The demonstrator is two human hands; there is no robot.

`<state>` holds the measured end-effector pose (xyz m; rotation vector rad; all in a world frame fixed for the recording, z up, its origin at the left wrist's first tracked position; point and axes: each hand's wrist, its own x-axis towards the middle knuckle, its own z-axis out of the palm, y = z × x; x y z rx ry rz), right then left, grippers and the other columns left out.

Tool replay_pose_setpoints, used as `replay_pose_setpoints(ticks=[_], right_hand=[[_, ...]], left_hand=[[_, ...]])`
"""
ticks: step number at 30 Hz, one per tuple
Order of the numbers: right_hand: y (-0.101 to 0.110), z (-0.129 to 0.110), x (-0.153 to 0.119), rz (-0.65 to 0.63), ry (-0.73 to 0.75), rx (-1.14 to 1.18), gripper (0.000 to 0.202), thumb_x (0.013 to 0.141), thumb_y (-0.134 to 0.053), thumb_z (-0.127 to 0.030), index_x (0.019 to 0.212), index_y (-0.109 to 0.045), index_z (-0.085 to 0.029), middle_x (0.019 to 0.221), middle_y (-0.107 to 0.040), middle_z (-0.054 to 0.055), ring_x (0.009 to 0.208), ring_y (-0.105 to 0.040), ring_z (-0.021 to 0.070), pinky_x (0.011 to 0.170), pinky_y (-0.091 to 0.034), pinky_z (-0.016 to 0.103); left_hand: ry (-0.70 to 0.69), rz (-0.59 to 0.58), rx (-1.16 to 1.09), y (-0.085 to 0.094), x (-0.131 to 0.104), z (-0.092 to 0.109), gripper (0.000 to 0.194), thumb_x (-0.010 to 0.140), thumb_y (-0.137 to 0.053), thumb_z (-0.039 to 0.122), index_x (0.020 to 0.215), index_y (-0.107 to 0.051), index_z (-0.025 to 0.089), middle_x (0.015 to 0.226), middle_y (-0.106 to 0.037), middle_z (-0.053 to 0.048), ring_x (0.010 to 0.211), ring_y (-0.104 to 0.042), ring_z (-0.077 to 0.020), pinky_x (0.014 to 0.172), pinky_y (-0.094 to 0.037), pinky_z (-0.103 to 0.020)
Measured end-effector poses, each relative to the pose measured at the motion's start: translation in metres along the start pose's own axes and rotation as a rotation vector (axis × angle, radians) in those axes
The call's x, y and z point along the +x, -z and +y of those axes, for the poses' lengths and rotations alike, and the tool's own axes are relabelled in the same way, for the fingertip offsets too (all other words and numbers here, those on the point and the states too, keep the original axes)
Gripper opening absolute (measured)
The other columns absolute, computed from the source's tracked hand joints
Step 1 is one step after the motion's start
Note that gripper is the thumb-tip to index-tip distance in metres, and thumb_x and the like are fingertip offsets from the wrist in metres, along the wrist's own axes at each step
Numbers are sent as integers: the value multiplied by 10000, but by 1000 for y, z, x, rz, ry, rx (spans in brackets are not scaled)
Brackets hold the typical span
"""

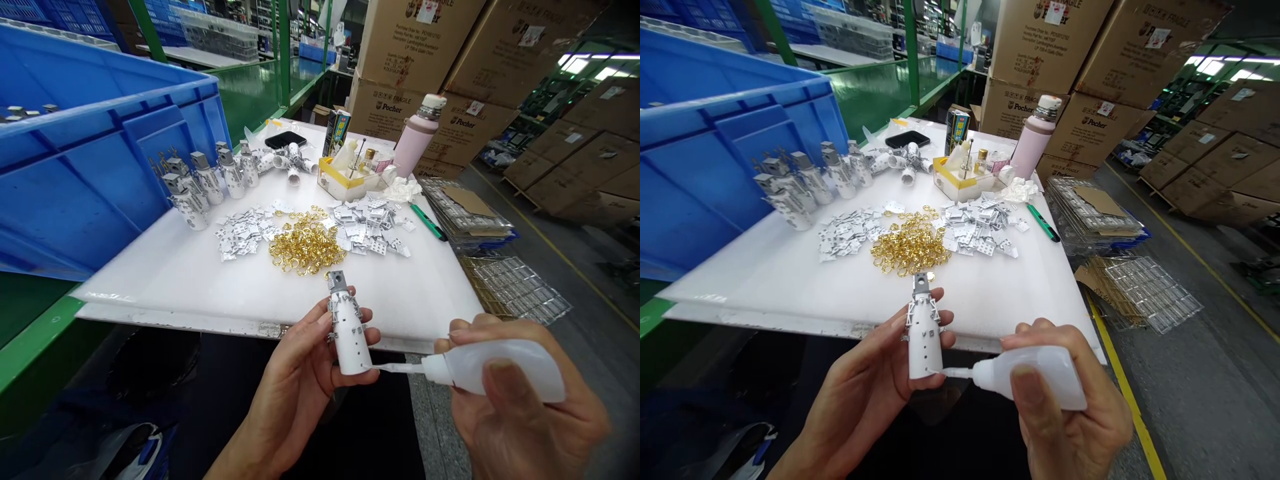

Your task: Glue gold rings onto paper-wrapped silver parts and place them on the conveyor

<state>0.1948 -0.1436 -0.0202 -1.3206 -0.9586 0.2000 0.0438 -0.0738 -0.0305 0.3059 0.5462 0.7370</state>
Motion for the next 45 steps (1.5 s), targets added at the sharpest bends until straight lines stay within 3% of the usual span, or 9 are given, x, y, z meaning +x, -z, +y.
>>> replay_pose_setpoints(ticks=[13,20,23,25,29,33,36,41,45], right_hand=[[1,1,1,-19,58,-24,206,814,-681,-404,760,-695,-206,764,-596,50,710,-577,208,555,-460,324],[4,1,13,73,-158,279,230,784,-690,-428,780,-699,-199,693,-553,21,634,-544,152,512,-471,267],[20,21,37,2,-315,454,219,829,-621,-393,817,-677,-181,580,-456,-21,500,-459,105,442,-414,231],[31,44,54,-60,-363,375,184,815,-645,-365,851,-658,-185,669,-554,6,618,-565,143,557,-492,285],[41,93,81,-234,-214,-208,310,807,-657,-445,967,-601,-185,944,-680,74,855,-639,219,738,-503,365],[38,116,97,-197,-69,-485,281,735,-735,-410,790,-575,-186,758,-620,7,702,-555,172,664,-428,307],[38,112,95,-154,29,-607,284,737,-735,-401,859,-592,-187,765,-600,-5,655,-525,161,627,-413,295],[27,87,74,49,275,-672,227,935,-507,-333,1072,-550,-157,964,-586,90,806,-531,196,740,-441,346],[-10,76,78,-320,410,-688,111,921,-522,-225,943,-626,-193,873,-621,53,797,-570,187,741,-465,311]], left_hand=[[6,11,2,-1,0,0,320,920,-500,215,1207,-617,133,1106,-690,-149,945,-684,-257,643,-616,-306],[18,3,-25,1,0,1,336,925,-485,215,1226,-608,128,1089,-698,-151,942,-689,-261,639,-616,-306],[28,6,-26,0,-1,2,348,931,-475,226,1239,-600,123,1093,-696,-157,946,-689,-260,647,-617,-305],[31,14,-16,1,-2,4,351,936,-470,239,1239,-599,119,1109,-692,-163,956,-688,-264,655,-618,-307],[23,33,13,3,-3,6,365,931,-488,223,1277,-567,135,1135,-689,-165,981,-686,-266,671,-619,-308],[2,64,29,3,-3,7,413,925,-501,200,1335,-509,154,1149,-686,-166,1015,-681,-289,690,-626,-333],[-23,89,28,5,-4,9,430,921,-499,189,1349,-491,149,1154,-682,-172,1051,-668,-311,698,-626,-343],[-43,119,37,8,-4,11,479,899,-533,164,1372,-458,171,1159,-681,-177,1051,-669,-313,714,-626,-363],[-37,131,60,4,-2,12,516,899,-531,157,1400,-412,181,1105,-695,-161,1014,-685,-298,689,-628,-347]])
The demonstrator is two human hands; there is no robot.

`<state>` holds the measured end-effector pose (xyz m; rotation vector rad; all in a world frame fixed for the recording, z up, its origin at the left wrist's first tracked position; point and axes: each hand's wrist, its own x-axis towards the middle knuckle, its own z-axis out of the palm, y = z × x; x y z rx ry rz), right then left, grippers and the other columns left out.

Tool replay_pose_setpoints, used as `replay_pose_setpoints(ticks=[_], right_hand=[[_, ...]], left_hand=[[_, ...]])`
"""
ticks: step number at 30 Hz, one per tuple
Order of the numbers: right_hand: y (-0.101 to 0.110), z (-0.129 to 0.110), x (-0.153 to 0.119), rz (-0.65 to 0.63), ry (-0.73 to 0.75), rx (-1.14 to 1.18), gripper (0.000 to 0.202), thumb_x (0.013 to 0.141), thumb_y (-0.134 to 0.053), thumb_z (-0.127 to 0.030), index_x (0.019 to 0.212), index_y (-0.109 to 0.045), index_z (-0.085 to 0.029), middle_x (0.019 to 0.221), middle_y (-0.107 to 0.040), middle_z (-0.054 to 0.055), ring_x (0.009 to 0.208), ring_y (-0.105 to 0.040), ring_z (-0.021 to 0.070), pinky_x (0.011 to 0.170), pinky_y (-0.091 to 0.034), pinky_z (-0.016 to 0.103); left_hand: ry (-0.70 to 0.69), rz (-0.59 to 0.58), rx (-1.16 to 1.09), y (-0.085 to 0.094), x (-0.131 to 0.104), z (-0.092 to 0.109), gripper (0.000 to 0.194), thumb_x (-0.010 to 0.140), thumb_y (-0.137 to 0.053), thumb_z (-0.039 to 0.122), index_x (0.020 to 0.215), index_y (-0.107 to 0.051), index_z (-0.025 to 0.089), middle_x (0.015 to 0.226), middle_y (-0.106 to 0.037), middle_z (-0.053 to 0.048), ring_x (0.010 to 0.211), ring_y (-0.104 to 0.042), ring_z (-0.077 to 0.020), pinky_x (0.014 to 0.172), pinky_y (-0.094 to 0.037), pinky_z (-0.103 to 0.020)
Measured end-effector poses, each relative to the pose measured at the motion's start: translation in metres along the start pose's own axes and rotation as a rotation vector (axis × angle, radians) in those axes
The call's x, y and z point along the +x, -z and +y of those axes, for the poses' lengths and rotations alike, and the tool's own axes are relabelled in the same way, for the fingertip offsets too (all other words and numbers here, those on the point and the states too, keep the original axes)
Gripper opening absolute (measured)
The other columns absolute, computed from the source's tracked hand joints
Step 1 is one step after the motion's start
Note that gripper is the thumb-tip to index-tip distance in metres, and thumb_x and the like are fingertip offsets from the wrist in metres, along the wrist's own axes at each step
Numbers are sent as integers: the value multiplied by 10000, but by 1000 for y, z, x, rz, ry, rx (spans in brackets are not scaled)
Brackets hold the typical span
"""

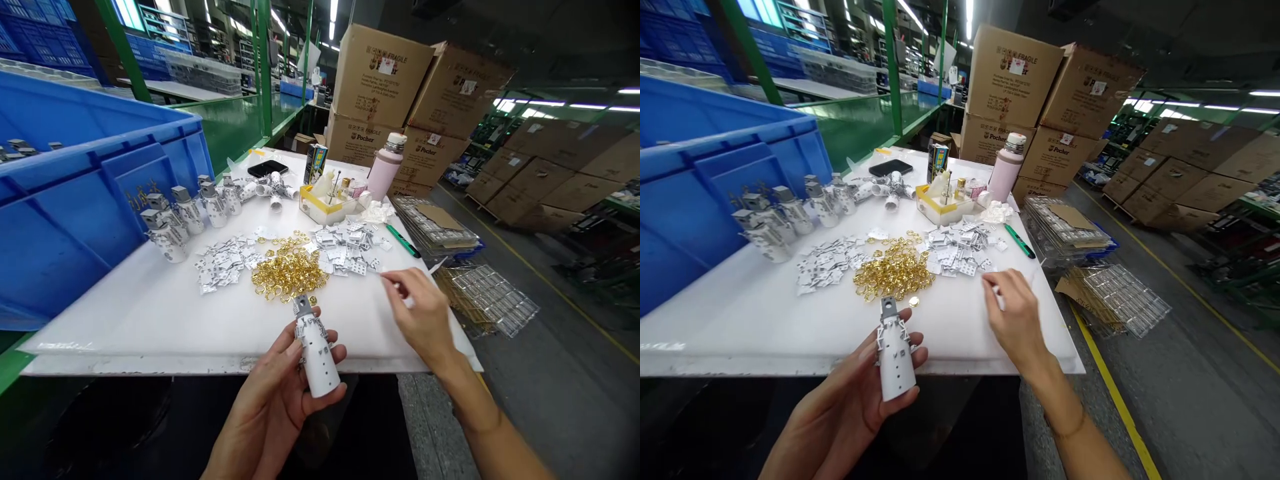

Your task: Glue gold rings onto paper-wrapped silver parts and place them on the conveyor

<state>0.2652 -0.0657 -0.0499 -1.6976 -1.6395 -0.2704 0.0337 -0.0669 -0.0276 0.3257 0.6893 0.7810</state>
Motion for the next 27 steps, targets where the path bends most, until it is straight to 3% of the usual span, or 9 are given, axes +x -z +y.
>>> replay_pose_setpoints(ticks=[3,7,13,16,19,24,27], right_hand=[[-24,-3,25,-178,63,-2,107,870,-539,-133,876,-638,-174,877,-613,84,853,-567,227,722,-473,323],[-36,3,40,-240,33,42,181,852,-503,-84,719,-593,-168,805,-581,95,790,-550,227,676,-465,329],[-5,-8,22,-205,-100,306,127,945,-476,-298,937,-531,-183,776,-590,33,687,-613,175,651,-539,327],[8,-29,5,-295,-349,756,151,931,-534,-335,971,-462,-209,788,-641,5,700,-681,162,694,-586,329],[13,-47,-8,-395,-647,1206,190,861,-662,-313,899,-514,-201,881,-677,15,786,-700,154,768,-579,300],[16,-56,-19,-338,-657,1198,137,827,-722,-296,905,-647,-211,767,-606,-55,628,-656,51,666,-526,133],[22,-59,-27,-293,-609,1131,147,846,-704,-262,990,-677,-253,802,-670,-38,677,-698,84,682,-553,144]], left_hand=[[2,8,-1,-2,-2,1,502,899,-527,147,1388,-417,181,1068,-702,-142,982,-696,-277,668,-632,-339],[10,19,-27,1,-4,5,419,903,-508,112,1318,-473,159,1034,-707,-130,944,-706,-254,650,-633,-336],[16,-7,-45,2,-2,6,364,900,-538,147,1264,-530,149,1110,-695,-158,973,-696,-276,677,-631,-354],[28,-66,-45,0,0,4,341,913,-525,176,1250,-552,142,1103,-700,-159,973,-694,-265,691,-626,-341],[28,-80,-35,0,0,2,325,918,-520,183,1240,-554,150,1104,-701,-148,982,-691,-261,707,-622,-337],[61,-33,12,-1,-3,5,272,906,-547,178,1176,-550,149,1192,-671,-159,1033,-679,-289,683,-622,-313],[96,-50,59,-2,-3,7,244,904,-558,204,1138,-570,137,1220,-651,-166,1056,-668,-298,644,-620,-284]])
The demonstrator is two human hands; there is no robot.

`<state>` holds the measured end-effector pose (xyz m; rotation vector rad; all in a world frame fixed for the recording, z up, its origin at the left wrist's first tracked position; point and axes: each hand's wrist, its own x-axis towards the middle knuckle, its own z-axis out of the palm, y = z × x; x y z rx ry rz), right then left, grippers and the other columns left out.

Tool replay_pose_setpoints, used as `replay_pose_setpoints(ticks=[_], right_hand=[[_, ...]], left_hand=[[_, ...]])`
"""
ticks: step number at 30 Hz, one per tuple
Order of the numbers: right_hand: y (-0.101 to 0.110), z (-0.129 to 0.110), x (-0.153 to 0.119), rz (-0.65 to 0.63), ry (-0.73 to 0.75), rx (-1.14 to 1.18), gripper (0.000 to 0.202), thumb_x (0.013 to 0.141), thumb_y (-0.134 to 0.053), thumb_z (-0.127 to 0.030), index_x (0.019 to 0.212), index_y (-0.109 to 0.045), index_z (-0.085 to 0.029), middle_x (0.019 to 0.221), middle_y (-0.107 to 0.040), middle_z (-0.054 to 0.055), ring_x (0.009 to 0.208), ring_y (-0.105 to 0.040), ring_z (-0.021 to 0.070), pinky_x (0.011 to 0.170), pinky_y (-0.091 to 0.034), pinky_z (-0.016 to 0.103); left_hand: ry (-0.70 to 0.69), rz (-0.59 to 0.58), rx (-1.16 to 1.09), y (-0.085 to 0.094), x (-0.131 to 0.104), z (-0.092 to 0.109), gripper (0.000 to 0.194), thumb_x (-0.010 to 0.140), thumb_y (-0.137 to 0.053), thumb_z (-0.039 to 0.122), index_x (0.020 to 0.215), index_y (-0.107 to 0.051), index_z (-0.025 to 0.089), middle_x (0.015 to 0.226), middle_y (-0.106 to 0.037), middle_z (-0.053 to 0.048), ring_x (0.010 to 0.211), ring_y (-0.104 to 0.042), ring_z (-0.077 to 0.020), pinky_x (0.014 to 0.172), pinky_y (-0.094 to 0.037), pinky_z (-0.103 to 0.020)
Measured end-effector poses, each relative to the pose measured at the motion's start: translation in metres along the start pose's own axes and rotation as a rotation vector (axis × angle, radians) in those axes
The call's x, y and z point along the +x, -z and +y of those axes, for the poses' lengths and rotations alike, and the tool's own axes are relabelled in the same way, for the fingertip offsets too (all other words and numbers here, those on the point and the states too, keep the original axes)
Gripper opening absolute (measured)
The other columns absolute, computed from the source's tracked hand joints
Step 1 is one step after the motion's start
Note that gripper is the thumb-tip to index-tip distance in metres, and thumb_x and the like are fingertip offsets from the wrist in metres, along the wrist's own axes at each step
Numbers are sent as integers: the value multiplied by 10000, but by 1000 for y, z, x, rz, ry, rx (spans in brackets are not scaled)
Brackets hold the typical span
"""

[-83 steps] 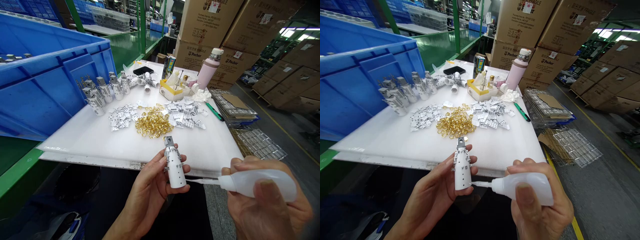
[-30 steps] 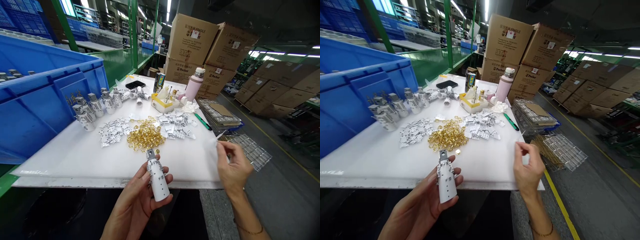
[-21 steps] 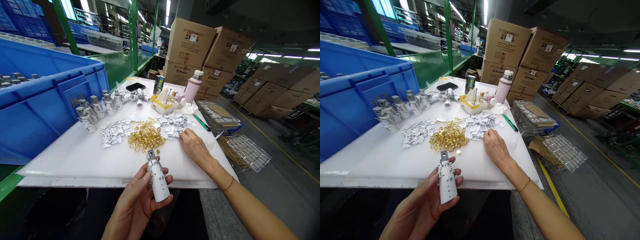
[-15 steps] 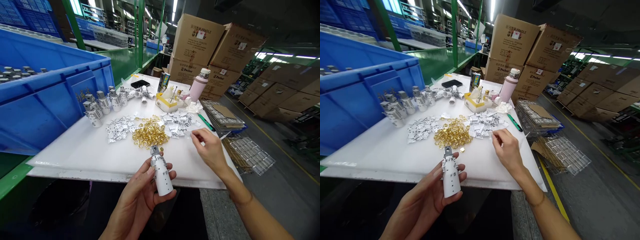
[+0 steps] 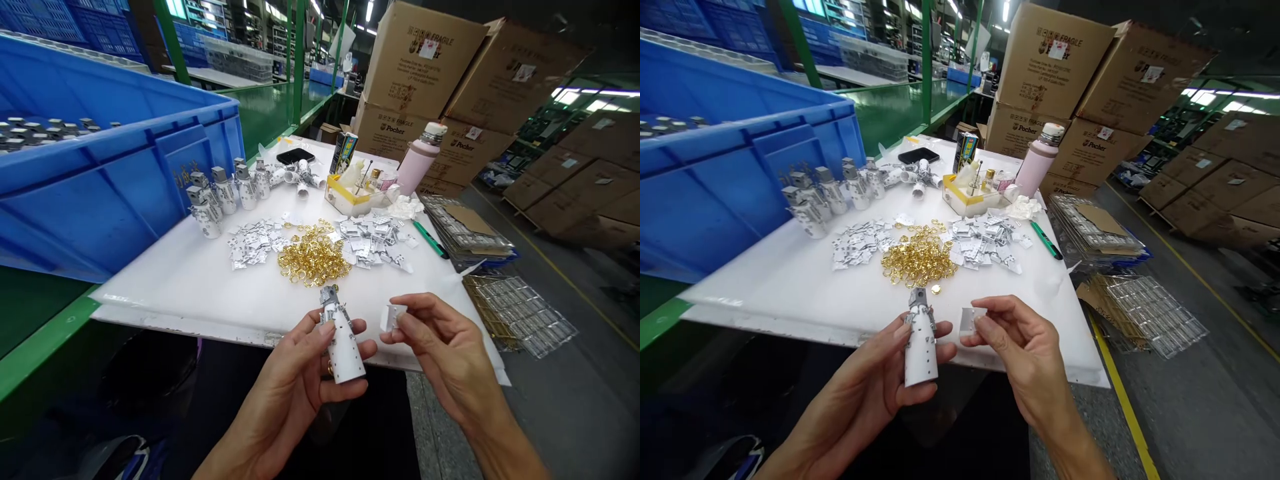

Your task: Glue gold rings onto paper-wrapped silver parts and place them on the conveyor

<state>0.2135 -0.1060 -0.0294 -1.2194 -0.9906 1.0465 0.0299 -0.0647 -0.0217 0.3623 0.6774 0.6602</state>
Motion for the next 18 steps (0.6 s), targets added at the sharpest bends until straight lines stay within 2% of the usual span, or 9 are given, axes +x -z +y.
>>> replay_pose_setpoints(ticks=[2,4,7,9,11,14,18], right_hand=[[-2,-3,-9,29,95,-99,140,860,-683,-207,987,-684,-266,836,-704,-22,744,-714,114,715,-572,174],[-5,-6,-16,5,221,-229,176,869,-651,-139,988,-682,-264,882,-711,-1,801,-709,145,726,-589,226],[-11,-9,-19,-122,440,-377,277,856,-608,-41,1036,-670,-242,959,-684,37,904,-674,183,728,-593,282],[-14,-11,-17,-208,557,-441,338,838,-590,14,1068,-658,-223,957,-672,42,918,-653,171,723,-583,269],[-16,-13,-14,-270,632,-506,364,832,-574,45,1092,-650,-197,947,-677,44,891,-647,149,717,-572,244],[-17,-18,-10,-315,709,-589,357,831,-563,54,1108,-650,-153,950,-685,64,892,-645,146,735,-568,235],[-15,-25,-9,-337,780,-679,346,830,-550,62,1104,-651,-123,949,-685,80,889,-632,145,739,-567,228]], left_hand=[[24,-20,20,0,1,-1,246,900,-567,232,1123,-580,128,1197,-652,-169,1066,-660,-303,621,-617,-271],[46,-48,20,1,3,-2,247,896,-575,262,1103,-590,129,1163,-657,-162,1037,-668,-297,579,-611,-254],[38,-82,25,2,5,-5,212,888,-585,286,1042,-622,144,1106,-668,-115,869,-698,-214,522,-600,-230],[28,-95,45,1,5,-5,196,880,-597,293,1007,-646,151,1036,-678,-81,722,-672,-141,492,-593,-219],[36,-98,68,0,5,-3,209,873,-608,304,1009,-663,155,911,-680,-52,630,-635,-107,464,-583,-205],[64,-103,97,-2,5,2,262,871,-608,344,1026,-681,145,726,-644,-26,582,-620,-107,445,-568,-184],[113,-126,116,-6,3,7,291,876,-598,363,1015,-703,129,688,-636,-28,566,-622,-103,445,-560,-166]])
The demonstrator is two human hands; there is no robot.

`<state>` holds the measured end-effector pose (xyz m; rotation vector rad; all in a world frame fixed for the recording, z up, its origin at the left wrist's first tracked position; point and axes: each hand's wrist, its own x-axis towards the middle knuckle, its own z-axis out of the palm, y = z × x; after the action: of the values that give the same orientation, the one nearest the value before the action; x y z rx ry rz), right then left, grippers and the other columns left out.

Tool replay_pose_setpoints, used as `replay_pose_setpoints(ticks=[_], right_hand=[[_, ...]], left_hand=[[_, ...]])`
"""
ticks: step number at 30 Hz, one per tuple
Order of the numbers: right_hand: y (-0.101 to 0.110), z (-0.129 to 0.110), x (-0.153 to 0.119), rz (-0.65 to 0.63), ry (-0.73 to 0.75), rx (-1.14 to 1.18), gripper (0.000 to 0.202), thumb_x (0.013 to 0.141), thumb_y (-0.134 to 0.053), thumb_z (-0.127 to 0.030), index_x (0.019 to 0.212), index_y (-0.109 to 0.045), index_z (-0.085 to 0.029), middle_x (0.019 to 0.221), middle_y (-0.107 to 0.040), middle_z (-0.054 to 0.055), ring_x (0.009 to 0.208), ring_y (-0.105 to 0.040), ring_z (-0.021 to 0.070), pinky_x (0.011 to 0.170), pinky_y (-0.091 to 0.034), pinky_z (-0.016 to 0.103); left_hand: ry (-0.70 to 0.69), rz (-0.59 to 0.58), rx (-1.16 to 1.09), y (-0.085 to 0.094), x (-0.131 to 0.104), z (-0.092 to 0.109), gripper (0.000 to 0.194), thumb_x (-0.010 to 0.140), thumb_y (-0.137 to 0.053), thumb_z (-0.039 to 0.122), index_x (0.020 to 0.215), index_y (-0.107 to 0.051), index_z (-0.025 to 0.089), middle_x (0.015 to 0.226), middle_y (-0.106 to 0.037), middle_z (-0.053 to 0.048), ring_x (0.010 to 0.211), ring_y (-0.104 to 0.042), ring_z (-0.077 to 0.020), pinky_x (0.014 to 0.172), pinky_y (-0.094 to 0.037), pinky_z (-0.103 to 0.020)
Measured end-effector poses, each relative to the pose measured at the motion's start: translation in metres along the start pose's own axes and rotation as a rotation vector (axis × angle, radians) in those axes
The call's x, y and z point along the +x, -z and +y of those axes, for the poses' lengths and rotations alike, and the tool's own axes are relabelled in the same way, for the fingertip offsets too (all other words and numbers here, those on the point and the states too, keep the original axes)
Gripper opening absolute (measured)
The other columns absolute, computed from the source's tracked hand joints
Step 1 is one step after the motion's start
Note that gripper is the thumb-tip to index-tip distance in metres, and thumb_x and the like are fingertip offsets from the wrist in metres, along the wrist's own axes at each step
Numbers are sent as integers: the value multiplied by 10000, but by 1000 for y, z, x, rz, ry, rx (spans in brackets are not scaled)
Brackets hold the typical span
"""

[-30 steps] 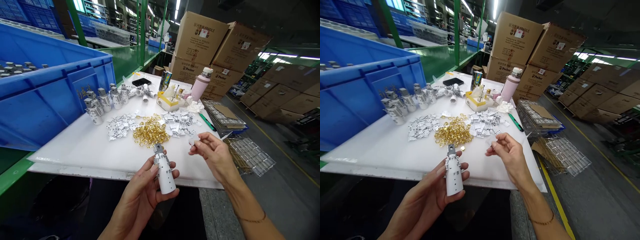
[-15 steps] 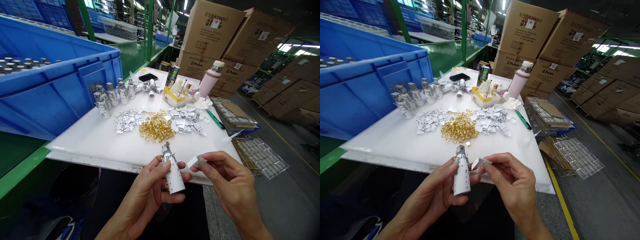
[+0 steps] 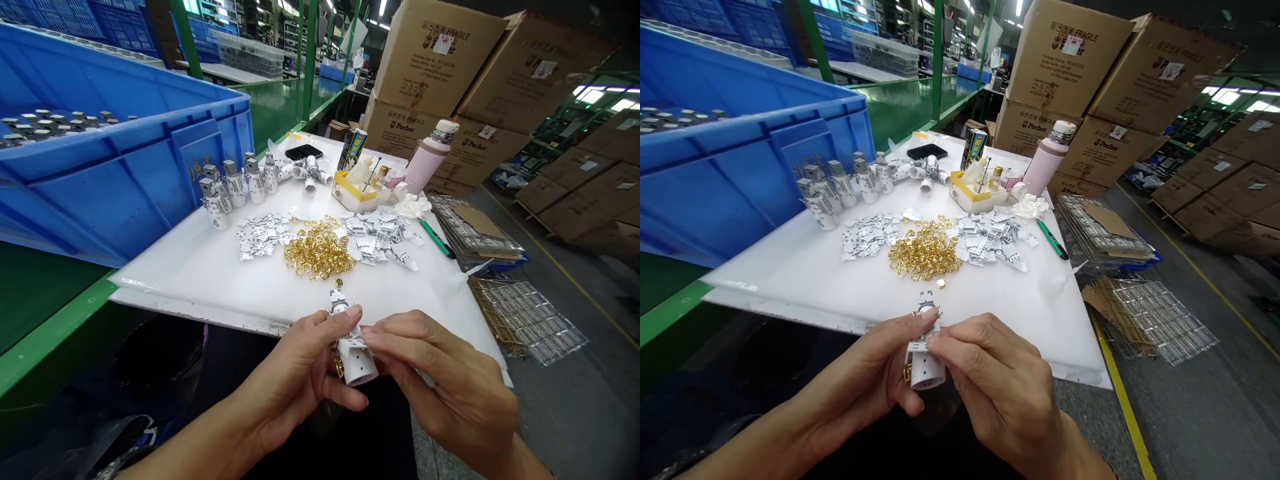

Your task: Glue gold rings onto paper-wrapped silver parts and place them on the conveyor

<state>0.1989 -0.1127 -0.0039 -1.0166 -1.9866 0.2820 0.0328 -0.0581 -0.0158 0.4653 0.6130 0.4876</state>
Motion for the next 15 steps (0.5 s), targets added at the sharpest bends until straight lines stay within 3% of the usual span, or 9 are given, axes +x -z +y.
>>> replay_pose_setpoints(ticks=[6,15], right_hand=[[7,1,1,-60,59,-60,325,851,-524,50,1112,-645,-101,983,-691,97,918,-630,143,770,-558,230],[17,3,-1,-103,143,-164,328,865,-517,36,1133,-636,-111,1007,-712,92,976,-644,150,870,-544,253]], left_hand=[[71,-25,28,-4,-2,5,317,880,-586,374,920,-728,93,718,-650,-44,588,-634,-99,457,-560,-156],[138,-46,-4,-6,0,9,343,852,-621,401,969,-714,93,740,-673,-56,667,-675,-131,511,-576,-158]])
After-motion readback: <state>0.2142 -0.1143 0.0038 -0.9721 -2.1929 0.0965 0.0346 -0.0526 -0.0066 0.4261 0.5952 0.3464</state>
